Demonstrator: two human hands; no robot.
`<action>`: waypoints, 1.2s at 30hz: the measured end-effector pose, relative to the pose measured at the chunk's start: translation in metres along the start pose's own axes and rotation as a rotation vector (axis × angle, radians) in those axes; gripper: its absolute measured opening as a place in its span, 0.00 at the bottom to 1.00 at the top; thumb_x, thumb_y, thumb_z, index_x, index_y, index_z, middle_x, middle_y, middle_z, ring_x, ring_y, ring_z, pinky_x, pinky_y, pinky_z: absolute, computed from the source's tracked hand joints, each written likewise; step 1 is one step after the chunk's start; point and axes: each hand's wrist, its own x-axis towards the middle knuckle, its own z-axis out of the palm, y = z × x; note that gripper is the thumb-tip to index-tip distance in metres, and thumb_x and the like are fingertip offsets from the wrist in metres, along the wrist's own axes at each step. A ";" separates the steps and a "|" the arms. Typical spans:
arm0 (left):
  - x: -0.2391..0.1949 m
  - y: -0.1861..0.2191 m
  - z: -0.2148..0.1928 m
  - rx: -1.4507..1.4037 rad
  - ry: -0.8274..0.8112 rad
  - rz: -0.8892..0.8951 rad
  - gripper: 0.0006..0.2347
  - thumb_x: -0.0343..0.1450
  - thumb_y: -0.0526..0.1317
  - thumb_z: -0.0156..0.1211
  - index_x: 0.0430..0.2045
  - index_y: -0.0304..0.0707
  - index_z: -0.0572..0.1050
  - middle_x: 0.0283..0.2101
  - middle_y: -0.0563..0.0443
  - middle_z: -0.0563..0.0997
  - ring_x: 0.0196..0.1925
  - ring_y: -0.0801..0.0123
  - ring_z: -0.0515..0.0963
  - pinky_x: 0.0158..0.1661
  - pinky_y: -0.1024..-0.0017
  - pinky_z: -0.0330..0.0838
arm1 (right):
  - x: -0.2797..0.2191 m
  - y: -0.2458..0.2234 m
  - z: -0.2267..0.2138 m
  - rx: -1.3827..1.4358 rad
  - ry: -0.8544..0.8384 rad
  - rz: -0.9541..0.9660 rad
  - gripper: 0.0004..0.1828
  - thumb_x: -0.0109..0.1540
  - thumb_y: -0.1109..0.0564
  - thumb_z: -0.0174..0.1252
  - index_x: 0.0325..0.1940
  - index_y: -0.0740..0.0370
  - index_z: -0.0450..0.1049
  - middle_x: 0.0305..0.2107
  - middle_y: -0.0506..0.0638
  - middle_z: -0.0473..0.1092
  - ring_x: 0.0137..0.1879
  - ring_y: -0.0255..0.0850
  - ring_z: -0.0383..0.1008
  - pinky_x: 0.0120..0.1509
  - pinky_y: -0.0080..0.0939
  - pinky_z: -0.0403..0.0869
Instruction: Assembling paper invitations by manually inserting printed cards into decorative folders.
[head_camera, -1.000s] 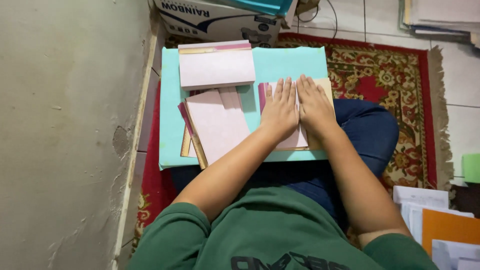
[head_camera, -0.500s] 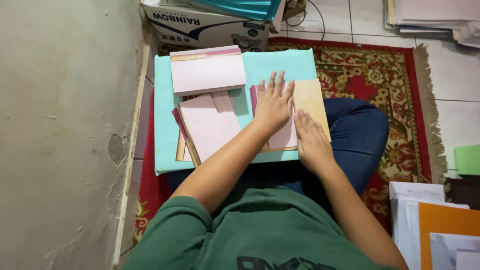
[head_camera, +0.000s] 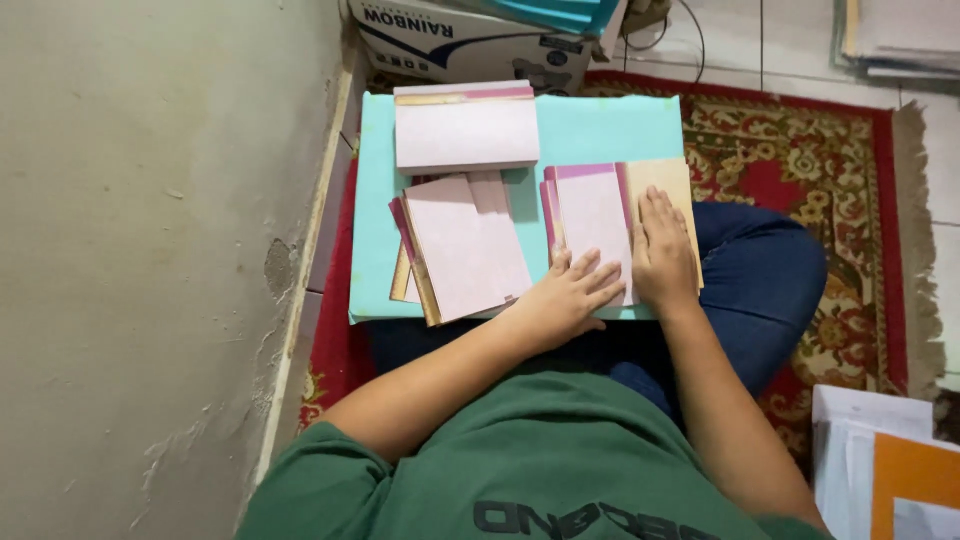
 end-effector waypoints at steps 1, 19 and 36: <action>0.001 -0.002 0.002 0.005 0.006 -0.004 0.36 0.67 0.57 0.67 0.69 0.48 0.62 0.71 0.44 0.66 0.74 0.42 0.63 0.67 0.38 0.56 | 0.001 -0.004 -0.005 0.000 0.003 -0.008 0.26 0.69 0.60 0.46 0.73 0.68 0.66 0.69 0.64 0.62 0.75 0.60 0.59 0.77 0.58 0.57; -0.088 0.010 -0.108 0.072 0.691 0.121 0.12 0.79 0.36 0.49 0.53 0.38 0.78 0.63 0.39 0.77 0.65 0.48 0.77 0.67 0.51 0.64 | -0.002 -0.007 -0.013 0.265 0.114 0.036 0.18 0.71 0.64 0.45 0.61 0.71 0.74 0.58 0.67 0.70 0.68 0.62 0.67 0.72 0.57 0.66; -0.004 -0.010 -0.074 0.024 0.561 -0.056 0.21 0.65 0.40 0.64 0.55 0.38 0.75 0.63 0.42 0.75 0.65 0.48 0.76 0.65 0.47 0.64 | -0.028 -0.004 -0.044 -0.153 0.252 0.189 0.20 0.65 0.53 0.64 0.59 0.61 0.77 0.49 0.54 0.67 0.56 0.58 0.67 0.58 0.57 0.67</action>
